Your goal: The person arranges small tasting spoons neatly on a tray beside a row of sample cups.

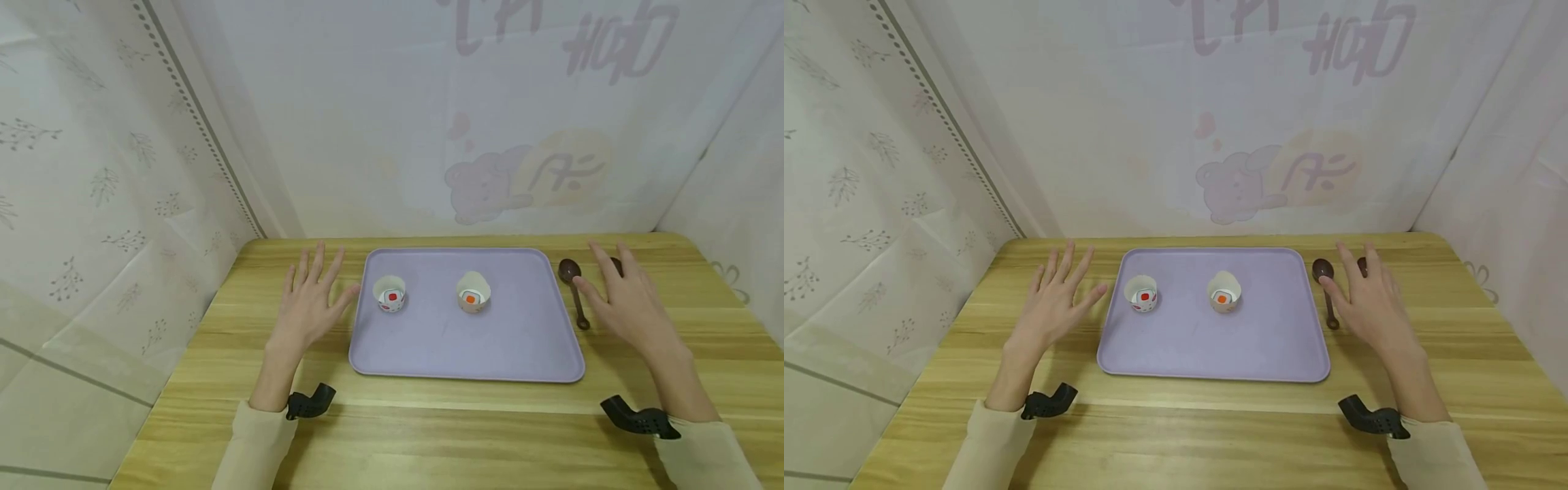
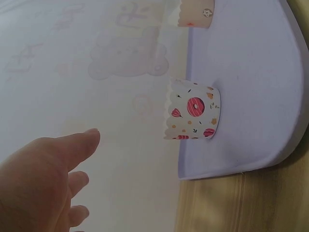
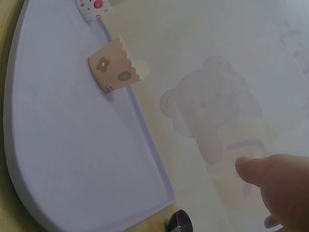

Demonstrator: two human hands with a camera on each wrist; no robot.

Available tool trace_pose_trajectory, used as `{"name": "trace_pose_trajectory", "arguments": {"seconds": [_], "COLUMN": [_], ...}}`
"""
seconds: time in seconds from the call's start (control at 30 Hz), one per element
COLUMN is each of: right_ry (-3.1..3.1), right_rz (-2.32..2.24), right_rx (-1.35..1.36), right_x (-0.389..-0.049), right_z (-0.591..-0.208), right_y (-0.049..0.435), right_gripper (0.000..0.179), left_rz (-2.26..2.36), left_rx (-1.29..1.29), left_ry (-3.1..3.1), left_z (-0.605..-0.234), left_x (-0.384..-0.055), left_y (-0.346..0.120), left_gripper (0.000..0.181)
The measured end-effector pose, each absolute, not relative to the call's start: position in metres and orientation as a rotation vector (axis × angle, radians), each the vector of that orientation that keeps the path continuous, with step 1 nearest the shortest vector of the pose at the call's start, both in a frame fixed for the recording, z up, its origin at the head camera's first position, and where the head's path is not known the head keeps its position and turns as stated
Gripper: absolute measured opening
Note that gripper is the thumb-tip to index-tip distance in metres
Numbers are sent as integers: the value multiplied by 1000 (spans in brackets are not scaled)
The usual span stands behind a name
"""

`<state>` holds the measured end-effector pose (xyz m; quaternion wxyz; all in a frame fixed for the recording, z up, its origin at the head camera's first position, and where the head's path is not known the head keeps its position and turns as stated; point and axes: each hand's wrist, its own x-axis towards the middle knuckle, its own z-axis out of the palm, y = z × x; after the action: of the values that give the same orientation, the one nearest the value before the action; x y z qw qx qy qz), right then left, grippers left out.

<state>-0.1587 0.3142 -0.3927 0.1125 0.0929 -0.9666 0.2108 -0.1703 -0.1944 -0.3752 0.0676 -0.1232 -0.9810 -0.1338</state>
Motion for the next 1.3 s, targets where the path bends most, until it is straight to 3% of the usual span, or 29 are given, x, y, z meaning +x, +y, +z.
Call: {"name": "trace_pose_trajectory", "arguments": {"seconds": [0.9, 1.3], "right_ry": [-2892, -2847], "right_rz": [645, 614], "right_rx": [218, 280], "right_x": [-164, -167], "right_z": [-400, -409], "right_y": [314, 317], "right_gripper": [61, 49], "left_rz": [-451, -457], "left_rx": [-377, -450], "left_ry": [-3036, -3092], "left_z": [-384, -389], "left_x": [-176, -178], "left_y": [-200, -202], "left_gripper": [79, 77]}}
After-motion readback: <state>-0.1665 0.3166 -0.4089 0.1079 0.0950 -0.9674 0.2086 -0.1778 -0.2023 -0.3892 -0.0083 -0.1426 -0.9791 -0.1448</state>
